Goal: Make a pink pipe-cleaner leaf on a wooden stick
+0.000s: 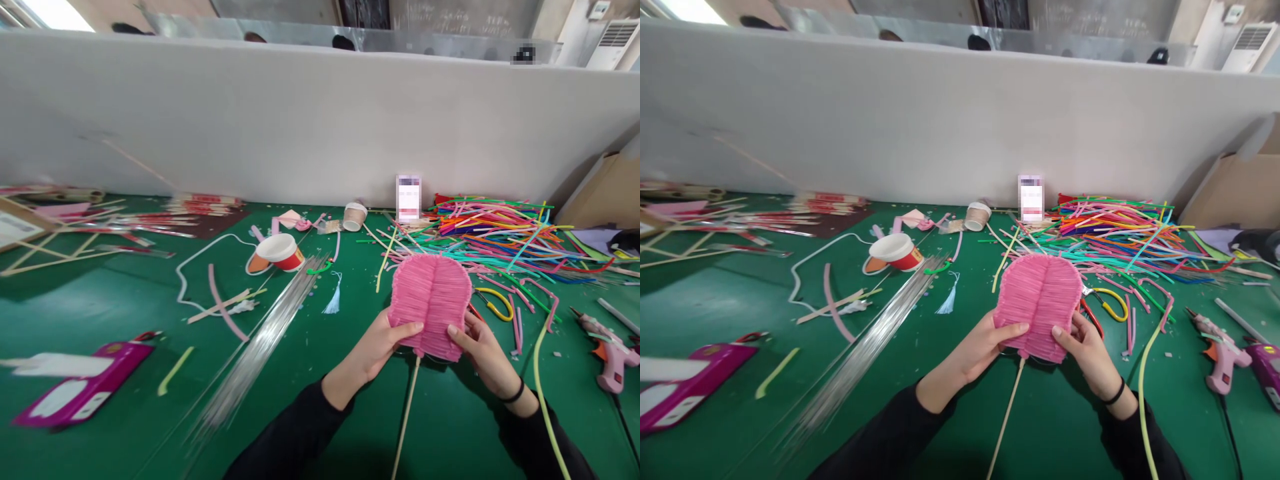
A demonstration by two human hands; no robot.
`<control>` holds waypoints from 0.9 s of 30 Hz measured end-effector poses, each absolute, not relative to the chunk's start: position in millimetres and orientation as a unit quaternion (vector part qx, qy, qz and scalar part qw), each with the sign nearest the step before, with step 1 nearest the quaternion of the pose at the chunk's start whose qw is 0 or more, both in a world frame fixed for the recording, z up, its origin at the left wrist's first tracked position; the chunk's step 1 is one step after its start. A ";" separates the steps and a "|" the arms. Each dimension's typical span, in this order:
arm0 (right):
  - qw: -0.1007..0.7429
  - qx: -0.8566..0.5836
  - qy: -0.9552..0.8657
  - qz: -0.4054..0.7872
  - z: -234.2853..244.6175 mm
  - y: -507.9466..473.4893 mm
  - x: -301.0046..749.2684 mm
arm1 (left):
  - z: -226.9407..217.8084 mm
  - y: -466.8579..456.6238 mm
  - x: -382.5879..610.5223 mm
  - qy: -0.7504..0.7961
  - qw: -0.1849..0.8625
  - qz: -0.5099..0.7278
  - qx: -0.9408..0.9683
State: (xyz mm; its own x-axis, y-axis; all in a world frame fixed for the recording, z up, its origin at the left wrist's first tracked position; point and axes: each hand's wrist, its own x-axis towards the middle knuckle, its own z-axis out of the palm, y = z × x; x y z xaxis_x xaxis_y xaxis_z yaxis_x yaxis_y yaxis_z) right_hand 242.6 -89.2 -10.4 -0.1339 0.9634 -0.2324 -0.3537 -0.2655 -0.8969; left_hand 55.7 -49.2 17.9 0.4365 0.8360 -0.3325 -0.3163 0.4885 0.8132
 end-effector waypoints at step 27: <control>0.491 -0.419 -0.261 0.717 -13.2 -86.0 247.2 | 10.8 -43.6 51.3 0.386 0.757 0.393 0.351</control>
